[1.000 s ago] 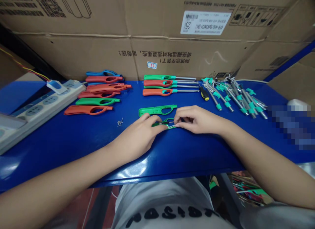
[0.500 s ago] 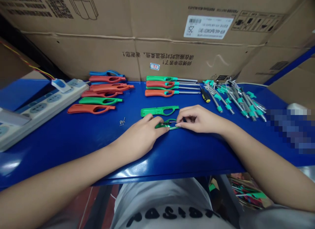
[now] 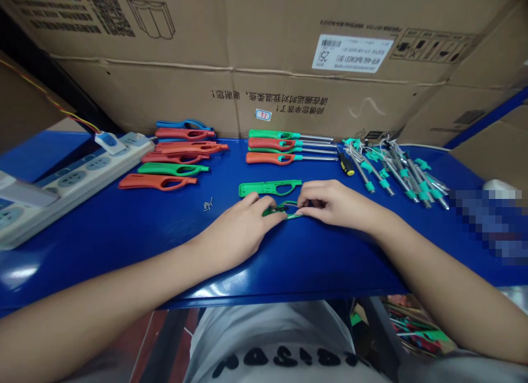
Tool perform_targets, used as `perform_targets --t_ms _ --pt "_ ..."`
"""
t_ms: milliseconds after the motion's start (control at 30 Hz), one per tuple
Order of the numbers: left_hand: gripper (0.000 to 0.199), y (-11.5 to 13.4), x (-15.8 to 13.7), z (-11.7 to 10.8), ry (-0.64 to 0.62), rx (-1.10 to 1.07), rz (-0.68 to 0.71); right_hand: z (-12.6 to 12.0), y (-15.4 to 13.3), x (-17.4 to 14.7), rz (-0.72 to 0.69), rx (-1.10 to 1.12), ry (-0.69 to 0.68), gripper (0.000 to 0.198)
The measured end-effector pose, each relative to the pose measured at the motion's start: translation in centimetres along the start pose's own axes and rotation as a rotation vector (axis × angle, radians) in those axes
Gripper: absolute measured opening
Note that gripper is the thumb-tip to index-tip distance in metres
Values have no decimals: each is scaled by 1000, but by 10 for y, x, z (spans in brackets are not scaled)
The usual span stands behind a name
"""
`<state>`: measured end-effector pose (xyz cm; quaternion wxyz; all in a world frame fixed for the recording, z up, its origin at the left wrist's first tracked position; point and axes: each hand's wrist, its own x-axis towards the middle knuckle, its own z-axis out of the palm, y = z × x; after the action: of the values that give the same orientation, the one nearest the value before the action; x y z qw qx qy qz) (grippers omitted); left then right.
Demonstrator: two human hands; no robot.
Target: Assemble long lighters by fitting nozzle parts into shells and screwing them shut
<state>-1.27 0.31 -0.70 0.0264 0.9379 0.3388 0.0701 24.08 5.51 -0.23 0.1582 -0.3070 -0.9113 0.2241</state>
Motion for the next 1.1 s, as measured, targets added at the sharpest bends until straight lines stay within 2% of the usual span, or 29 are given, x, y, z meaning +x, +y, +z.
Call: perform_targets --t_ms 267,767,1100 --pt "44 -1 1 -1 -8 -11 -2 -9 8 -5 2 112 -31 12" --pt "46 1 1 -4 -13 19 22 -7 2 -2 -29 -2 -79 12" --pt "45 1 1 -1 -16 -3 -3 -3 4 -1 -18 46 -19 10"
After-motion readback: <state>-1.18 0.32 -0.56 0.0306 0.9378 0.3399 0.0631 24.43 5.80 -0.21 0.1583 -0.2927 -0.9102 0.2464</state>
